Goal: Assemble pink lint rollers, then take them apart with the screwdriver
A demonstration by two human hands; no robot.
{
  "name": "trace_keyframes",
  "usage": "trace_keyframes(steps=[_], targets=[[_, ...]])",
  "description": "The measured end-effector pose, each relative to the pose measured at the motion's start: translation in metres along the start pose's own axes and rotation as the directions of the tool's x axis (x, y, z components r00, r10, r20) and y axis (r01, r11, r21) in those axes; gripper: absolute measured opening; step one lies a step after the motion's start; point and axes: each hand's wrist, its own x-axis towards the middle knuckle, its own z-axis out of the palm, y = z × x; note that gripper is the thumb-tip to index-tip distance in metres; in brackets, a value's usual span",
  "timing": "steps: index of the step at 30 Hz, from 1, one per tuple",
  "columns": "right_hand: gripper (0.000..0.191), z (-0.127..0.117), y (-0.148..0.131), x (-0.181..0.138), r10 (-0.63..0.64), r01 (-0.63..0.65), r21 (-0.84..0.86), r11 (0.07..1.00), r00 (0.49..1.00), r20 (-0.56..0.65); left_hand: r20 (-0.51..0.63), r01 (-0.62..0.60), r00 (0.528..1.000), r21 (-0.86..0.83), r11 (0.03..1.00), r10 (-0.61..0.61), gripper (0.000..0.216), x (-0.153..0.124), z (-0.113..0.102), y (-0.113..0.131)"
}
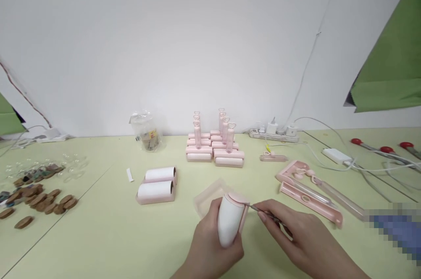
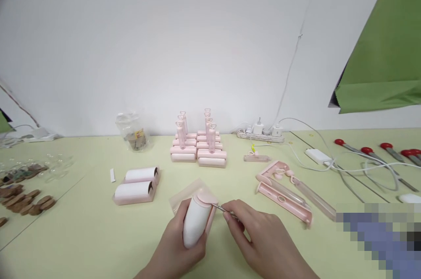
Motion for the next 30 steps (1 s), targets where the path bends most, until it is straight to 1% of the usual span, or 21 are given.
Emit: trace_keyframes(steps=[2, 5, 8, 10, 13, 17, 20, 23, 25, 28, 30], targets=[[0.022, -0.001, 0.003, 0.001, -0.008, 0.006, -0.040, 0.999, 0.999, -0.040, -0.013, -0.027, 1.000, 0.078, 0.997, 0.028, 0.045, 0.005, 0.002, 0.004], [0.035, -0.003, 0.012, 0.000, -0.063, 0.051, -0.141, 0.989, 0.995, -0.078, -0.033, -0.039, 0.998, 0.165, 0.985, 0.045, 0.050, 0.013, 0.007, 0.012], [0.046, -0.006, 0.025, -0.004, -0.149, 0.128, -0.263, 0.956, 0.987, -0.060, -0.013, -0.011, 1.000, 0.215, 0.977, 0.014, 0.047, 0.021, 0.014, 0.021], [0.052, -0.005, 0.035, -0.008, -0.147, 0.128, -0.278, 0.952, 0.988, -0.049, 0.029, 0.001, 1.000, 0.222, 0.975, -0.008, 0.045, 0.026, 0.019, 0.025], [0.057, -0.001, 0.048, -0.015, -0.095, 0.089, -0.191, 0.978, 0.995, -0.026, 0.083, 0.009, 0.996, 0.227, 0.974, -0.028, 0.044, 0.032, 0.030, 0.028], [0.050, 0.010, 0.057, -0.021, -0.013, 0.012, -0.021, 1.000, 0.999, -0.032, 0.100, 0.078, 0.989, 0.288, 0.954, -0.111, 0.036, 0.037, 0.046, 0.025], [0.046, 0.016, 0.058, -0.022, 0.009, -0.004, 0.076, 0.997, 0.998, -0.061, 0.067, 0.161, 0.979, 0.323, 0.933, -0.192, 0.029, 0.040, 0.055, 0.021], [0.044, 0.018, 0.056, -0.020, 0.034, -0.023, 0.126, 0.992, 0.995, -0.091, 0.014, 0.236, 0.968, 0.301, 0.924, -0.252, 0.026, 0.041, 0.060, 0.019], [0.043, 0.017, 0.056, -0.019, 0.056, -0.041, 0.122, 0.992, 0.991, -0.121, -0.018, 0.212, 0.976, 0.265, 0.941, -0.215, 0.023, 0.042, 0.062, 0.019], [0.043, 0.016, 0.059, -0.018, 0.074, -0.063, 0.073, 0.995, 0.984, -0.162, -0.067, 0.082, 0.995, 0.208, 0.975, -0.069, 0.017, 0.043, 0.064, 0.021], [0.044, 0.016, 0.062, -0.018, 0.068, -0.063, 0.033, 0.997, 0.981, -0.180, -0.076, 0.041, 0.997, 0.169, 0.985, -0.028, 0.013, 0.045, 0.065, 0.023]])
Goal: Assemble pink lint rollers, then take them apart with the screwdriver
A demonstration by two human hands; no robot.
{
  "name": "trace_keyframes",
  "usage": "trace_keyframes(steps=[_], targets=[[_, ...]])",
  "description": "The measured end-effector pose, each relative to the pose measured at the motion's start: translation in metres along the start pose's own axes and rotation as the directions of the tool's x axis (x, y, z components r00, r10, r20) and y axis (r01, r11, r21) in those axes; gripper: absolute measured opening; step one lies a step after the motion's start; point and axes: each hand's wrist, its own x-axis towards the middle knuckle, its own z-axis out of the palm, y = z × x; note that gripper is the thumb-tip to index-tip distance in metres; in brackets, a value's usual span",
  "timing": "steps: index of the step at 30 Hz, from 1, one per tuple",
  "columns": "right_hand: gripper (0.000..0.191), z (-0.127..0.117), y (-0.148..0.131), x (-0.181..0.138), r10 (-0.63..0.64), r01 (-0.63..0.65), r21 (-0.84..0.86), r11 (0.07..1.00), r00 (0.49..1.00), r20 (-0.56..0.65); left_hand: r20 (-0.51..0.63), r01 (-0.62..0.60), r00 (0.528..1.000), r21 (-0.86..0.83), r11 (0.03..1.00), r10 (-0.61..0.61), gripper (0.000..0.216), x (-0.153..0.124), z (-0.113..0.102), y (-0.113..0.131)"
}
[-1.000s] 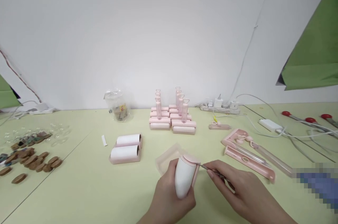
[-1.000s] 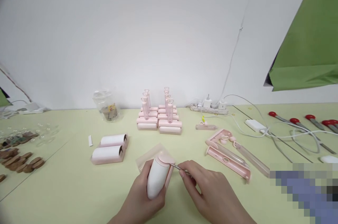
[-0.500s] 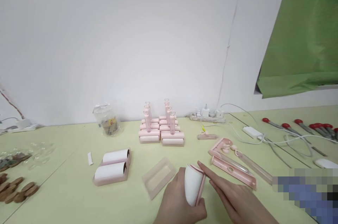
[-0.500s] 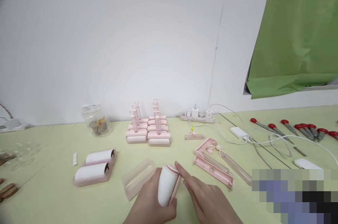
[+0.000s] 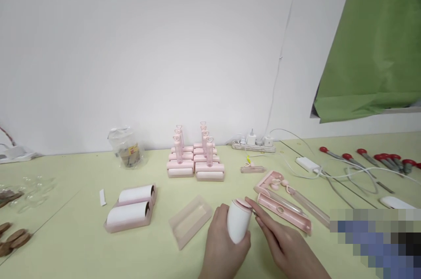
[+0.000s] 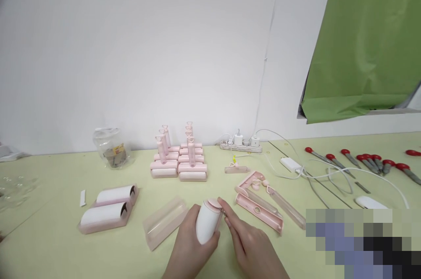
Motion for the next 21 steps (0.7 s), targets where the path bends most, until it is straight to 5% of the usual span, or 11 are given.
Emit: trace_keyframes(steps=[11, 21], targets=[[0.039, -0.007, -0.001, 0.008, 0.114, -0.115, -0.014, 0.993, 0.991, -0.072, 0.032, -0.024, 0.999, 0.127, 0.992, 0.020, 0.028, 0.015, 0.002, 0.003], [0.044, -0.015, 0.003, -0.002, 0.008, -0.010, 0.025, 1.000, 0.997, 0.082, 0.049, 0.031, 0.998, 0.110, 0.993, -0.036, 0.027, 0.008, -0.009, -0.002]])
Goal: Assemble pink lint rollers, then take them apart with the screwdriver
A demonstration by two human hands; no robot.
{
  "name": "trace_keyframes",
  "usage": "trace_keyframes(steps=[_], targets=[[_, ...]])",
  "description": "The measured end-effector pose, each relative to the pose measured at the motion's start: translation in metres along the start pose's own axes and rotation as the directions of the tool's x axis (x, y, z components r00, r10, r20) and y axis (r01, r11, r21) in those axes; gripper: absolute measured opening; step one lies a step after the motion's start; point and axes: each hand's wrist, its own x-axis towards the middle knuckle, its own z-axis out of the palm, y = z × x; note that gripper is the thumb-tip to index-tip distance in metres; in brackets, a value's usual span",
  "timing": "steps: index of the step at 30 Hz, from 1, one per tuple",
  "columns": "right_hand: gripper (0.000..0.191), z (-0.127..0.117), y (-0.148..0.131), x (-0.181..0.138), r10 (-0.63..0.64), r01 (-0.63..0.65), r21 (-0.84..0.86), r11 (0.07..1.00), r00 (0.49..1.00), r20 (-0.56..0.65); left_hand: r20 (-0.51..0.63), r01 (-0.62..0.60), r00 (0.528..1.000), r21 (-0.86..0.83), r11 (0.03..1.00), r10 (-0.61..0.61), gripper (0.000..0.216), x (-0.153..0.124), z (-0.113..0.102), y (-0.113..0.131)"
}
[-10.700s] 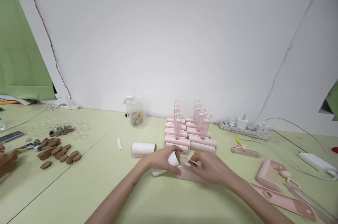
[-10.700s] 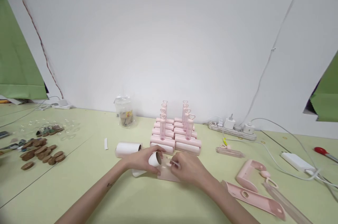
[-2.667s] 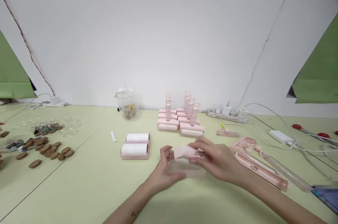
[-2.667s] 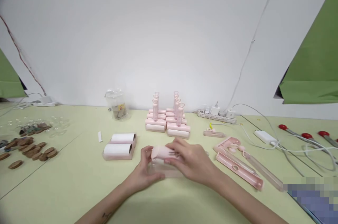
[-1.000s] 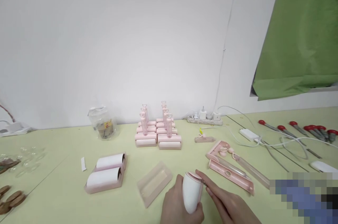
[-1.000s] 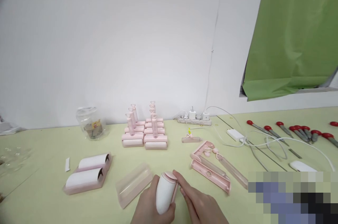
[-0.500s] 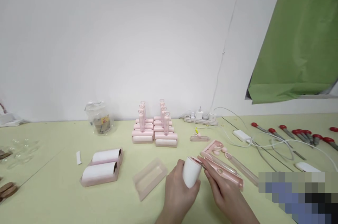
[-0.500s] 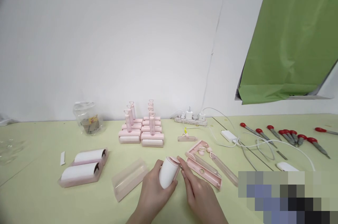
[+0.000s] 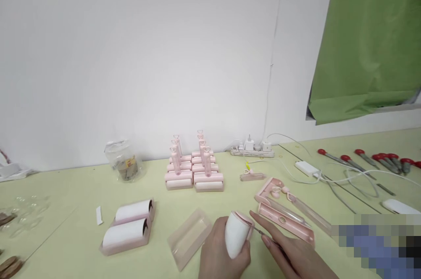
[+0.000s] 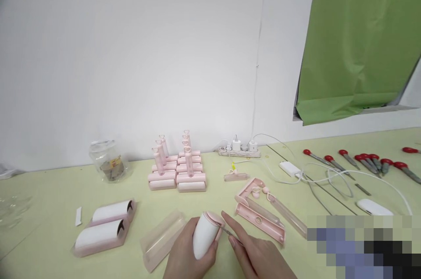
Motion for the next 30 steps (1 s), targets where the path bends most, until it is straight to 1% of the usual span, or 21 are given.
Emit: trace_keyframes(steps=[3, 5, 9, 13, 15, 17, 20, 22, 24, 27, 30], targets=[[0.044, -0.004, -0.006, 0.001, 0.012, -0.012, 0.027, 1.000, 1.000, 0.013, -0.042, 0.028, 0.999, -0.023, 0.999, -0.029, 0.027, -0.001, -0.002, -0.002], [0.043, -0.005, -0.010, 0.001, 0.018, -0.019, 0.035, 0.999, 1.000, 0.022, -0.046, -0.003, 0.999, -0.013, 1.000, 0.003, 0.029, -0.002, -0.004, -0.003], [0.040, -0.004, -0.015, 0.000, 0.030, -0.032, 0.047, 0.998, 0.998, 0.049, -0.004, -0.072, 0.997, 0.022, 0.997, 0.072, 0.033, -0.007, -0.008, 0.000], [0.040, -0.001, -0.017, -0.003, 0.018, -0.022, 0.036, 0.999, 0.994, 0.110, 0.022, -0.074, 0.997, 0.093, 0.993, 0.072, 0.030, -0.011, -0.013, 0.006], [0.042, 0.003, -0.015, -0.005, -0.002, 0.001, 0.005, 1.000, 0.994, 0.111, 0.030, -0.072, 0.997, 0.129, 0.989, 0.069, 0.029, -0.011, -0.013, 0.008], [0.047, 0.007, -0.013, -0.006, -0.041, 0.047, -0.065, 0.997, 0.995, 0.090, 0.063, -0.037, 0.998, 0.135, 0.990, 0.029, 0.028, -0.012, -0.013, 0.009], [0.054, 0.012, -0.010, -0.006, -0.086, 0.097, -0.155, 0.983, 0.993, 0.079, 0.140, -0.010, 0.990, 0.077, 0.997, -0.001, 0.038, -0.013, -0.011, 0.008], [0.052, 0.014, -0.010, -0.006, -0.069, 0.081, -0.134, 0.988, 0.994, 0.089, 0.172, -0.024, 0.985, 0.046, 0.999, 0.015, 0.044, -0.013, -0.010, 0.007], [0.047, 0.016, -0.010, -0.006, -0.024, 0.031, -0.078, 0.996, 0.996, 0.086, 0.170, -0.023, 0.985, 0.025, 0.999, 0.019, 0.039, -0.013, -0.007, 0.005], [0.042, 0.020, -0.010, -0.005, 0.039, -0.039, -0.015, 0.999, 0.997, 0.064, 0.146, 0.028, 0.989, -0.032, 0.999, -0.023, 0.029, -0.013, -0.002, 0.004], [0.041, 0.025, -0.008, -0.004, 0.052, -0.051, -0.013, 0.999, 0.998, 0.028, 0.140, 0.080, 0.988, -0.072, 0.994, -0.070, 0.024, -0.013, 0.003, 0.004]])
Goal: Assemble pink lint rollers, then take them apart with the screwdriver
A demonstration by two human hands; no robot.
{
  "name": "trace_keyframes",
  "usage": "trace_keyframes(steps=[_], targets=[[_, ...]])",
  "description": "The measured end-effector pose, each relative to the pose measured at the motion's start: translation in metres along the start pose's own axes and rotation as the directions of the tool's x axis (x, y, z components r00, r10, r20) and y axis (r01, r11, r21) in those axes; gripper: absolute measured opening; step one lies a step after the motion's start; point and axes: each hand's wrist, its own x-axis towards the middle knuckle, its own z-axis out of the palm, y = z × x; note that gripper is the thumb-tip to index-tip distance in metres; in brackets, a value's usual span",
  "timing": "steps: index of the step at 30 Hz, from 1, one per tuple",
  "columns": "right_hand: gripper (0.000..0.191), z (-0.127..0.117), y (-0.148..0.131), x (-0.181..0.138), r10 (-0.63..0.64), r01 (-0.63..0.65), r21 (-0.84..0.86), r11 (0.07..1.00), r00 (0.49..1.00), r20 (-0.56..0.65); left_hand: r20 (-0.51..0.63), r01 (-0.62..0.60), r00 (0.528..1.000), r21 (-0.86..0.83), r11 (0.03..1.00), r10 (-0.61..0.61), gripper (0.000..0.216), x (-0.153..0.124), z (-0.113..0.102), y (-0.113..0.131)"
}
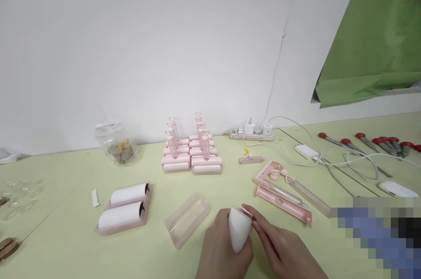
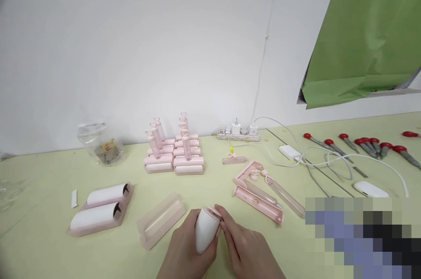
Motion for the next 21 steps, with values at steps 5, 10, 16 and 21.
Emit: trace_keyframes(steps=[5, 10, 16, 21], targets=[[0.040, 0.000, 0.006, 0.003, 0.033, -0.039, -0.083, 0.996, 0.996, -0.079, -0.016, -0.048, 0.999, -0.036, 0.998, 0.048, 0.020, 0.005, 0.007, 0.004], [0.041, -0.003, 0.015, 0.006, 0.104, -0.112, -0.102, 0.988, 0.992, -0.075, -0.053, -0.157, 0.985, 0.114, 0.981, 0.164, 0.020, 0.019, 0.012, 0.009], [0.037, -0.005, 0.020, 0.011, 0.187, -0.194, -0.042, 0.980, 0.974, -0.130, -0.013, -0.181, 0.981, 0.261, 0.948, 0.191, 0.030, 0.035, 0.013, 0.017], [0.040, -0.008, 0.019, 0.016, 0.246, -0.245, 0.026, 0.969, 0.964, -0.103, -0.012, -0.189, 0.979, 0.328, 0.926, 0.204, 0.029, 0.041, 0.014, 0.020]])
